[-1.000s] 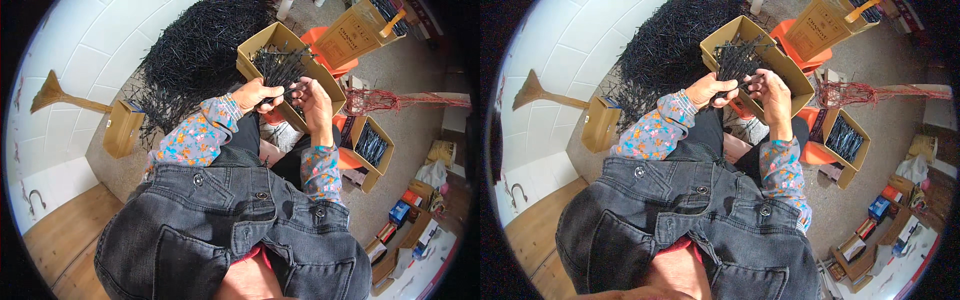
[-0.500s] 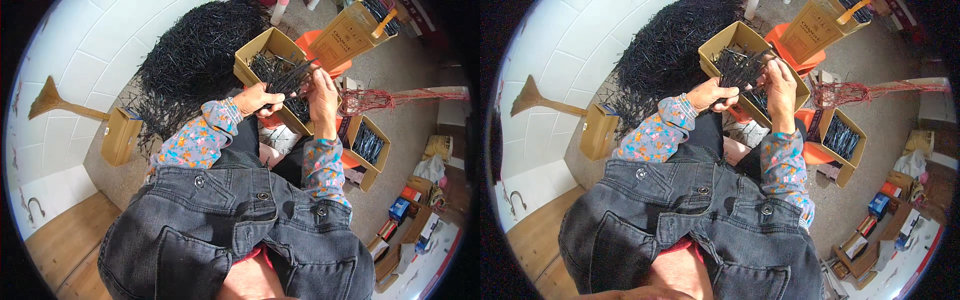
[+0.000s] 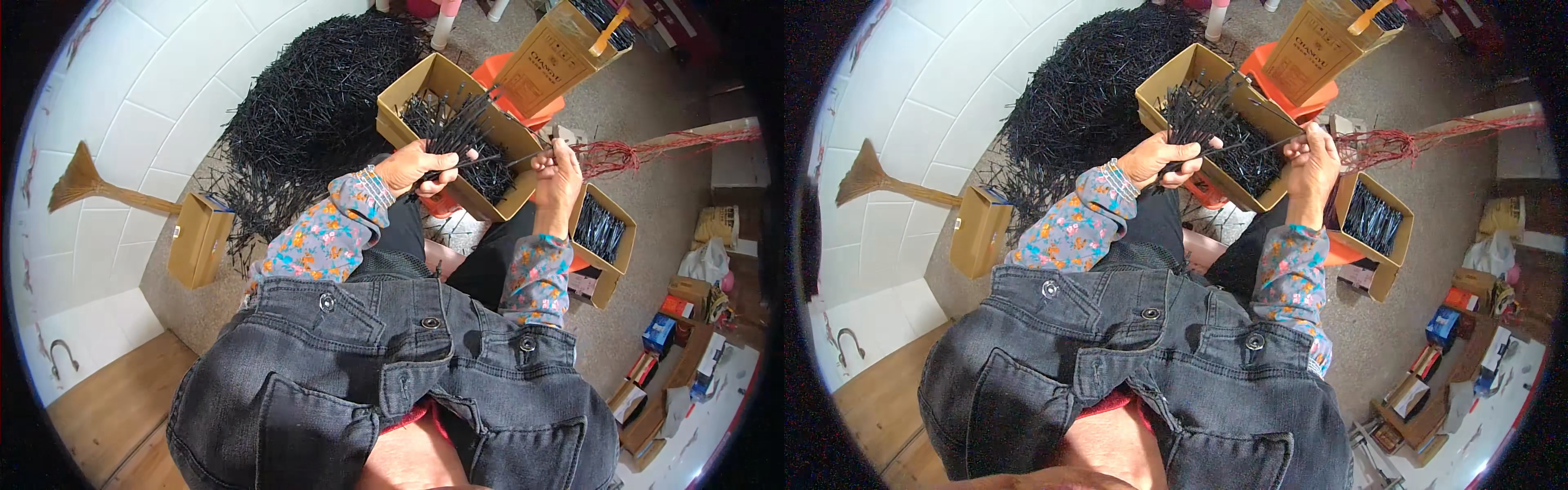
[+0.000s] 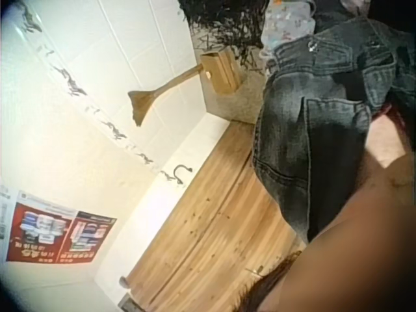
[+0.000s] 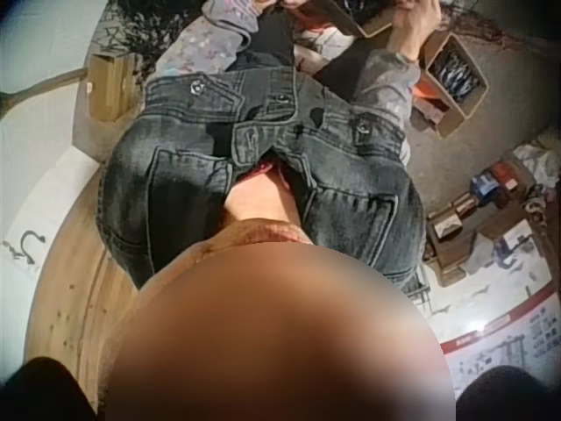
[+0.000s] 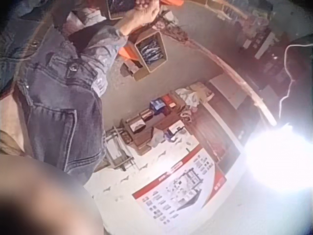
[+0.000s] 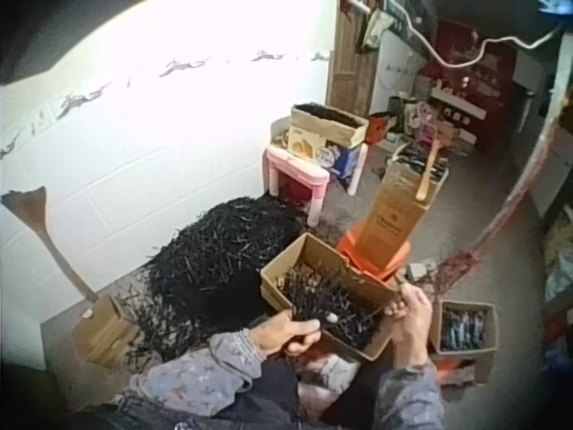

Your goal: Packaging bundles of black plastic cable ties into cardboard boxes.

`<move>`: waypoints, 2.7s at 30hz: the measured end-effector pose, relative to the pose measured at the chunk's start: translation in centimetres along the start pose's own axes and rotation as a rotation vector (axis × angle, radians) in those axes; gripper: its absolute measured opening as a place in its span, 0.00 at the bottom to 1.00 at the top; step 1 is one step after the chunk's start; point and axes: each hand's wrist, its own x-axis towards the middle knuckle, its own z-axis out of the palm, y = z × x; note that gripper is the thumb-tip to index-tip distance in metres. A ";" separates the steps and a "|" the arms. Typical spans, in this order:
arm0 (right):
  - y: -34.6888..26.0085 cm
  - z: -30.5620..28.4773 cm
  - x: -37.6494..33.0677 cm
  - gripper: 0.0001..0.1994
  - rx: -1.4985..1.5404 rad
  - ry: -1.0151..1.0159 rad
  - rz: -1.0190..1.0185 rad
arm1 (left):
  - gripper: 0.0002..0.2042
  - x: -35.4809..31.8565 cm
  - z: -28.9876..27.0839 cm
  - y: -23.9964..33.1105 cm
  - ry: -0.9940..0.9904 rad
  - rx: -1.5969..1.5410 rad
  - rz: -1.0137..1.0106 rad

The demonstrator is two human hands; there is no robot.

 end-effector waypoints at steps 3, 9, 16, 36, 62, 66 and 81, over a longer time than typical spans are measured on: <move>-0.3 -0.5 -0.2 0.06 -0.027 0.061 -0.020 | 0.17 -0.1 0.0 0.2 -0.015 -0.064 -0.006; 0.2 0.3 -0.6 0.07 -0.102 0.026 -0.025 | 0.16 -0.2 0.0 0.4 -0.056 -0.176 -0.025; -0.4 -0.3 -1.0 0.04 0.086 -0.070 0.063 | 0.16 0.0 -0.1 0.4 -0.018 -0.144 -0.016; 2.7 3.0 -8.0 0.09 -0.028 -0.214 0.375 | 0.15 0.3 -0.6 -0.2 0.103 -0.126 0.164; 4.2 4.1 -7.9 0.09 -1.068 -0.541 -0.031 | 0.16 0.0 -0.5 -0.4 0.049 -0.140 0.141; 0.1 3.8 -4.7 0.08 -0.460 -0.242 0.196 | 0.16 -0.4 0.0 0.0 -0.097 -0.176 0.097; 0.0 8.0 0.2 0.14 -0.170 -0.315 0.441 | 0.17 -0.3 0.6 -0.3 -0.165 -0.132 -0.045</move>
